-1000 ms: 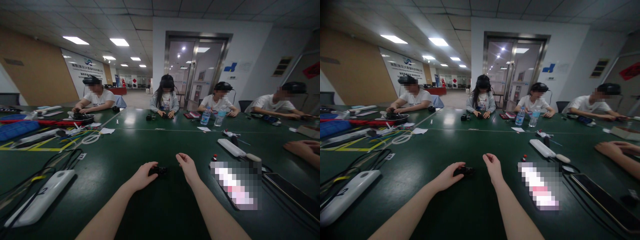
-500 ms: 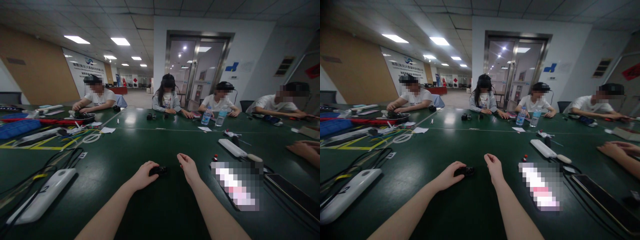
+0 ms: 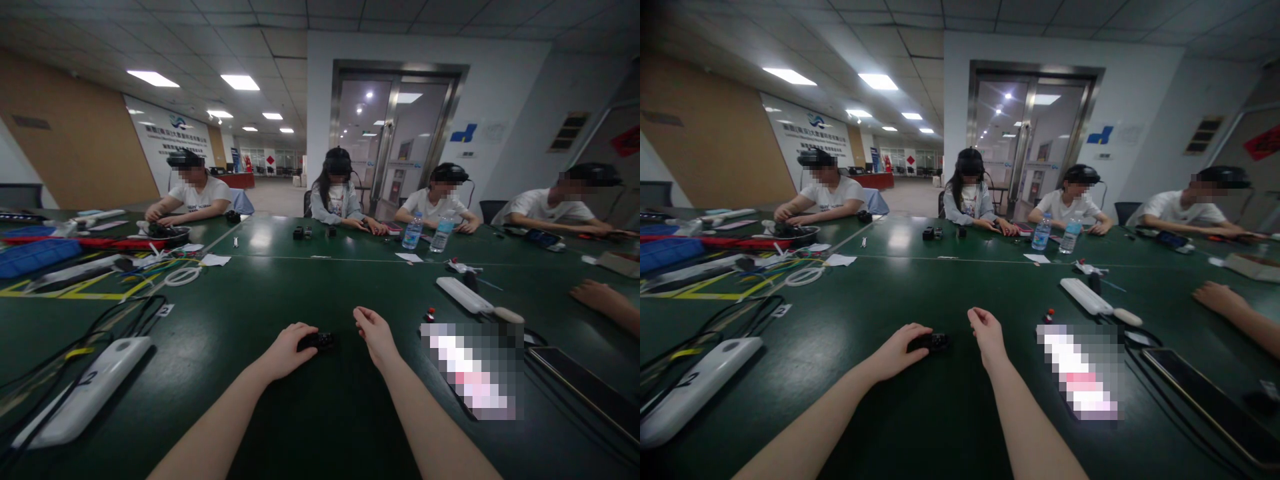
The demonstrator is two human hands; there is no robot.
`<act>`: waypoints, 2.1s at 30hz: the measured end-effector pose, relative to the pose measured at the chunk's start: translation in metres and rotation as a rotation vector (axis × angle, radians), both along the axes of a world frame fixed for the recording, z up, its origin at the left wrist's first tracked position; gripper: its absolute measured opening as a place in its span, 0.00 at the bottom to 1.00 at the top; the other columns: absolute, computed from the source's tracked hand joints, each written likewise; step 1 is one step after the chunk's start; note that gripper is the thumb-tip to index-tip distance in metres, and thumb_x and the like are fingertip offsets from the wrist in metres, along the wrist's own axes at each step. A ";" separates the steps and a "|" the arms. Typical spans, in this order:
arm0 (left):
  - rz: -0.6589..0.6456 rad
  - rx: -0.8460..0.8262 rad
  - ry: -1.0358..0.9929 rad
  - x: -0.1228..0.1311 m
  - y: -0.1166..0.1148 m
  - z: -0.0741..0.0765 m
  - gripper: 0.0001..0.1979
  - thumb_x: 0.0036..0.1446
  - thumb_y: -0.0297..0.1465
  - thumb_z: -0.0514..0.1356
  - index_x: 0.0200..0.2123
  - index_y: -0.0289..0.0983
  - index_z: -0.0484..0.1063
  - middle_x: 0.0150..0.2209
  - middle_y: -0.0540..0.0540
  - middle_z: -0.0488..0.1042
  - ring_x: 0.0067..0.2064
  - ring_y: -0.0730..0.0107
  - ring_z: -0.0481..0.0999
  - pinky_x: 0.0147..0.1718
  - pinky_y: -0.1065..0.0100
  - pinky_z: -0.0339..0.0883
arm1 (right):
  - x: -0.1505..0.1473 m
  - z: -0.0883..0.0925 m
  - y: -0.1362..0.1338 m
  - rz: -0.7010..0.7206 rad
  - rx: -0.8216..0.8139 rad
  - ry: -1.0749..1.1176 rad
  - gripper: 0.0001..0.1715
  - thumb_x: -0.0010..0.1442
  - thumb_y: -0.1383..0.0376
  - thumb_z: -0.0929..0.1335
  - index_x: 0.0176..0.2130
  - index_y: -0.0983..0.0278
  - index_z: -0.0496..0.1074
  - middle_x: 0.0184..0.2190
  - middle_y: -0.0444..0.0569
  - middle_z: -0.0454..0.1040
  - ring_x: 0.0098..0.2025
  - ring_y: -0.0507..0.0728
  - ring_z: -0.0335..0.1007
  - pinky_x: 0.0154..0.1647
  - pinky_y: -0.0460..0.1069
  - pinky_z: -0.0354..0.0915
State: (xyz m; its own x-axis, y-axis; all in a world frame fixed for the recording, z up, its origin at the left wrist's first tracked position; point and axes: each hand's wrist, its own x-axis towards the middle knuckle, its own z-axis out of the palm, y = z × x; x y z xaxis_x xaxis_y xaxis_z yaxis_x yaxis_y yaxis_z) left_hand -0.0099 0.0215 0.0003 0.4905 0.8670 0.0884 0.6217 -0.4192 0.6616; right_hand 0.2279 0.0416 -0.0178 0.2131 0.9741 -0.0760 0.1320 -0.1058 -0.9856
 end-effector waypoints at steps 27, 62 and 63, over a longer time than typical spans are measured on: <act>-0.009 -0.010 -0.002 0.000 -0.001 0.005 0.22 0.54 0.38 0.56 0.53 0.41 0.67 0.51 0.45 0.68 0.52 0.62 0.66 0.53 0.59 0.58 | 0.002 -0.005 0.005 0.009 0.012 0.125 0.26 0.49 0.51 0.69 0.46 0.59 0.70 0.43 0.50 0.72 0.41 0.59 0.70 0.34 0.53 0.70; -0.017 0.021 -0.060 -0.003 0.005 -0.009 0.22 0.53 0.34 0.58 0.53 0.43 0.66 0.52 0.45 0.66 0.52 0.62 0.65 0.53 0.59 0.58 | -0.018 0.035 -0.023 0.219 0.093 -0.279 0.18 0.52 0.59 0.69 0.42 0.63 0.71 0.39 0.48 0.74 0.41 0.55 0.69 0.44 0.51 0.64; -0.018 0.020 -0.061 -0.003 0.004 -0.009 0.22 0.53 0.34 0.58 0.52 0.43 0.67 0.52 0.45 0.66 0.52 0.62 0.66 0.53 0.59 0.58 | -0.021 0.039 -0.026 0.293 0.090 -0.333 0.17 0.52 0.60 0.68 0.42 0.62 0.72 0.38 0.47 0.73 0.40 0.55 0.69 0.42 0.51 0.64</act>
